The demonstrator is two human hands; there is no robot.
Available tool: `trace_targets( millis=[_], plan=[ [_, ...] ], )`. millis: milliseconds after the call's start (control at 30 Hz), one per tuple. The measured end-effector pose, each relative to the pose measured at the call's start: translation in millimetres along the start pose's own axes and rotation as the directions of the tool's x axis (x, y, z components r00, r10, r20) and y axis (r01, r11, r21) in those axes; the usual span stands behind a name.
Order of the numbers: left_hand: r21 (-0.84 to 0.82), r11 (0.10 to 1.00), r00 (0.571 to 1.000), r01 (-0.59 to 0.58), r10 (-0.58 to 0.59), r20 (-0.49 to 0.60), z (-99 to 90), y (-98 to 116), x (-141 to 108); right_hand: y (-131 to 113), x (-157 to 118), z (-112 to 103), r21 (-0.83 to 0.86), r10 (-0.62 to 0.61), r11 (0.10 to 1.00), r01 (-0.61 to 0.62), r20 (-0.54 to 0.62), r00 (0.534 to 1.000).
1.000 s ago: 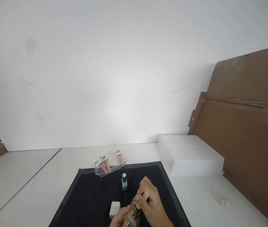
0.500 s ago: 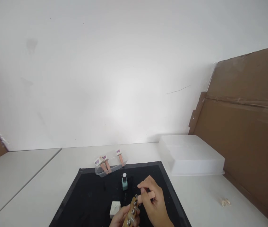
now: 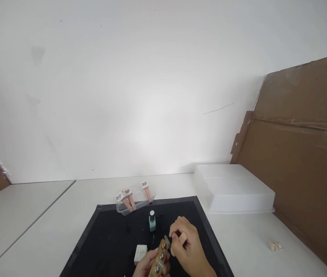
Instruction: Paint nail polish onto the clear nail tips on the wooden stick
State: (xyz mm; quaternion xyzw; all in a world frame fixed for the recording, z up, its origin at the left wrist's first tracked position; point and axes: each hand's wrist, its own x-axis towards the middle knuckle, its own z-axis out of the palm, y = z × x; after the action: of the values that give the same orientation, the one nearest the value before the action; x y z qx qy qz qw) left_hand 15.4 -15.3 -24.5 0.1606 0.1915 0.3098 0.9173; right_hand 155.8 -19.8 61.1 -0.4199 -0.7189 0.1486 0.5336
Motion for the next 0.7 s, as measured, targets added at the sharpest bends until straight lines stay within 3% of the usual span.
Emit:
trace_targets(
  millis=[267,700],
  plan=[
    [0.028,0.999,1.0,0.021,-0.022,0.016,2.4,-0.2,-1.3,4.7,-5.1,5.6,-0.002,-0.054,0.999,0.054,0.009,0.999],
    [0.017,0.999,0.998,0.045,-0.046,0.049,-0.6,1.1,-0.3,-2.8,-3.8,2.2,0.114,-0.023,0.993,0.028,-0.048,0.999]
  ],
)
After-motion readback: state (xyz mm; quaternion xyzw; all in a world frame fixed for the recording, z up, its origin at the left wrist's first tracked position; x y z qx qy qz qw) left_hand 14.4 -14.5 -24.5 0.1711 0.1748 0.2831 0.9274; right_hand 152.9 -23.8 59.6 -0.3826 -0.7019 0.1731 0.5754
